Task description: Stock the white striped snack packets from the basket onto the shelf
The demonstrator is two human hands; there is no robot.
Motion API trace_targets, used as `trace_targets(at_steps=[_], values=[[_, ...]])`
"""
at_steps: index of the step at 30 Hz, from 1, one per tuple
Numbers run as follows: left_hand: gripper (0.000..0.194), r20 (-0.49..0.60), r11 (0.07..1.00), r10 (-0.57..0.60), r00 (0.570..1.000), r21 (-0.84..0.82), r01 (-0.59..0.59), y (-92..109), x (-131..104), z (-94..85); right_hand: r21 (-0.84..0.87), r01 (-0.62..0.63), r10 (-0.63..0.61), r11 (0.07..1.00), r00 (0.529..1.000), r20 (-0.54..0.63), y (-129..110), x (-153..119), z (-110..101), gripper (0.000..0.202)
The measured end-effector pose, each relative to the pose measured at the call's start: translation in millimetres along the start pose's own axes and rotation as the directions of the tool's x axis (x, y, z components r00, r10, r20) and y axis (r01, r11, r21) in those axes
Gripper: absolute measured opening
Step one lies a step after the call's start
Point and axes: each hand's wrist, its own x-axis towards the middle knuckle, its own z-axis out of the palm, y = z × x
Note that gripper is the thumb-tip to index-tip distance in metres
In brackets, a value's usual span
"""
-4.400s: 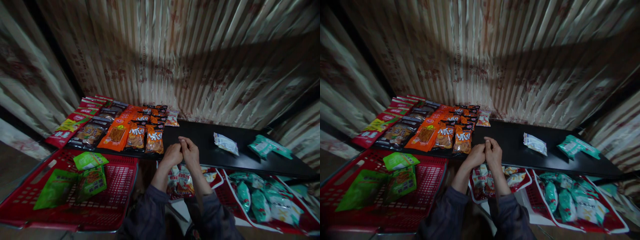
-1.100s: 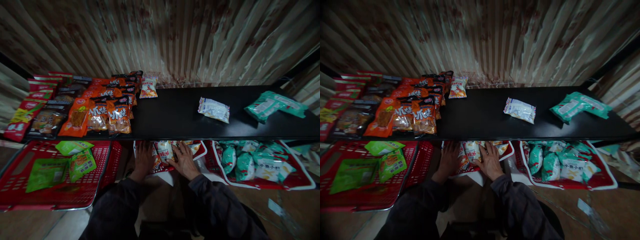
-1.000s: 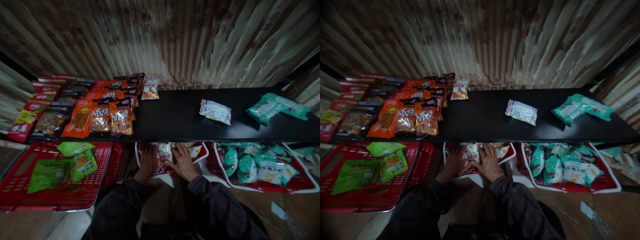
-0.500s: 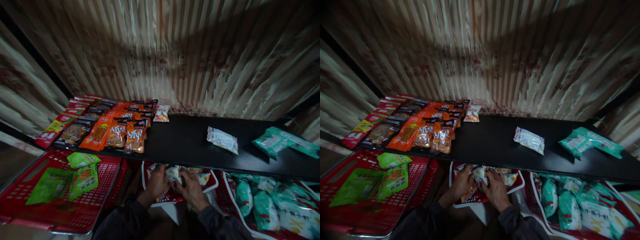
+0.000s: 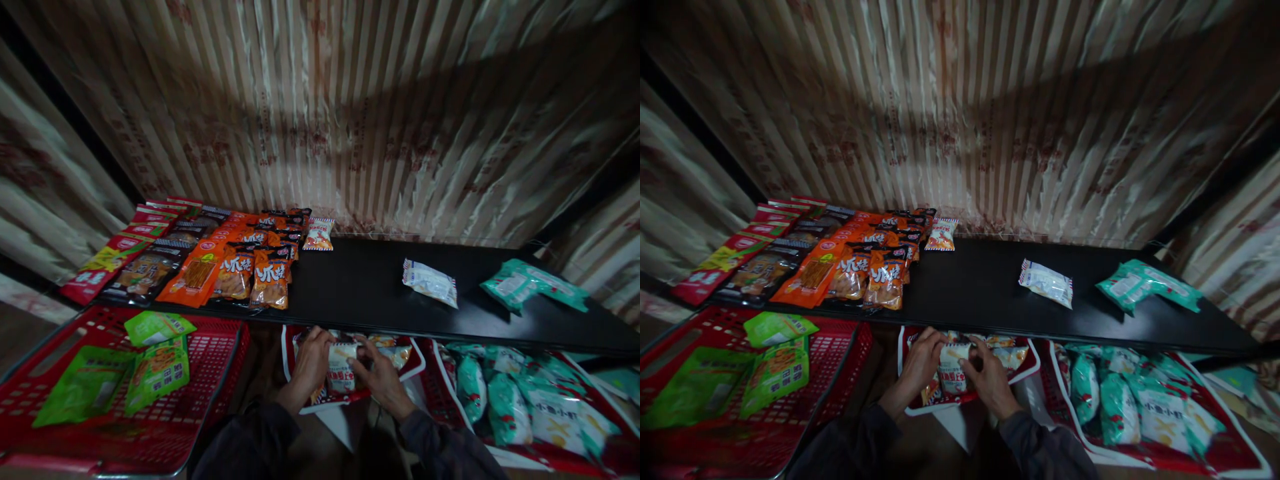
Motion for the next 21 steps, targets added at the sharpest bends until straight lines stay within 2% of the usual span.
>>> trace_targets(at_steps=[4, 6, 8, 10, 12, 14, 18, 21], values=[[0.03, -0.074, 0.987, 0.136, 0.988, -0.074, -0.141, 4.0, -1.6, -0.1, 0.119, -0.037, 0.033, 0.992, 0.999, 0.035, -7.7, 0.9, 1.5, 0.037], [0.028, -0.142, 0.973, 0.157, 0.977, -0.15, -0.178, 9.5, 1.6, -3.4, 0.175, -0.066, 0.054, 0.982, 0.996, 0.073, -13.7, 4.3, -1.4, 0.037], [0.021, -0.22, 0.953, 0.08, 0.972, -0.269, -0.14, 18.0, 8.9, -11.2, 0.195, -0.043, 0.027, 0.98, 0.996, 0.085, -22.4, 12.1, -8.1, 0.036], [0.02, -0.267, 0.903, -0.036, 0.963, -0.422, -0.084, 28.5, 19.5, -22.3, 0.179, 0.028, -0.025, 0.984, 1.0, -0.016, -33.3, 24.7, -17.5, 0.034], [0.03, -0.25, 0.806, -0.13, 0.959, -0.591, -0.045, 39.1, 31.1, -33.6, 0.154, 0.105, -0.097, 0.982, 0.993, -0.062, -45.2, 40.5, -26.8, 0.03], [0.037, -0.175, 0.677, -0.175, 0.969, -0.736, -0.01, 48.2, 41.6, -41.9, 0.155, 0.164, -0.141, 0.974, 0.979, -0.148, -56.4, 56.0, -34.2, 0.03], [0.031, -0.054, 0.501, -0.234, 0.971, -0.862, 0.073, 59.5, 57.8, -43.7, 0.239, 0.077, -0.05, 0.968, 0.992, -0.119, -73.1, 75.6, -40.9, 0.035], [0.029, -0.043, 0.428, -0.28, 0.959, -0.9, 0.085, 63.1, 67.0, -36.7, 0.329, 0.014, 0.032, 0.944, 0.991, -0.134, -78.7, 80.8, -41.1, 0.04]])
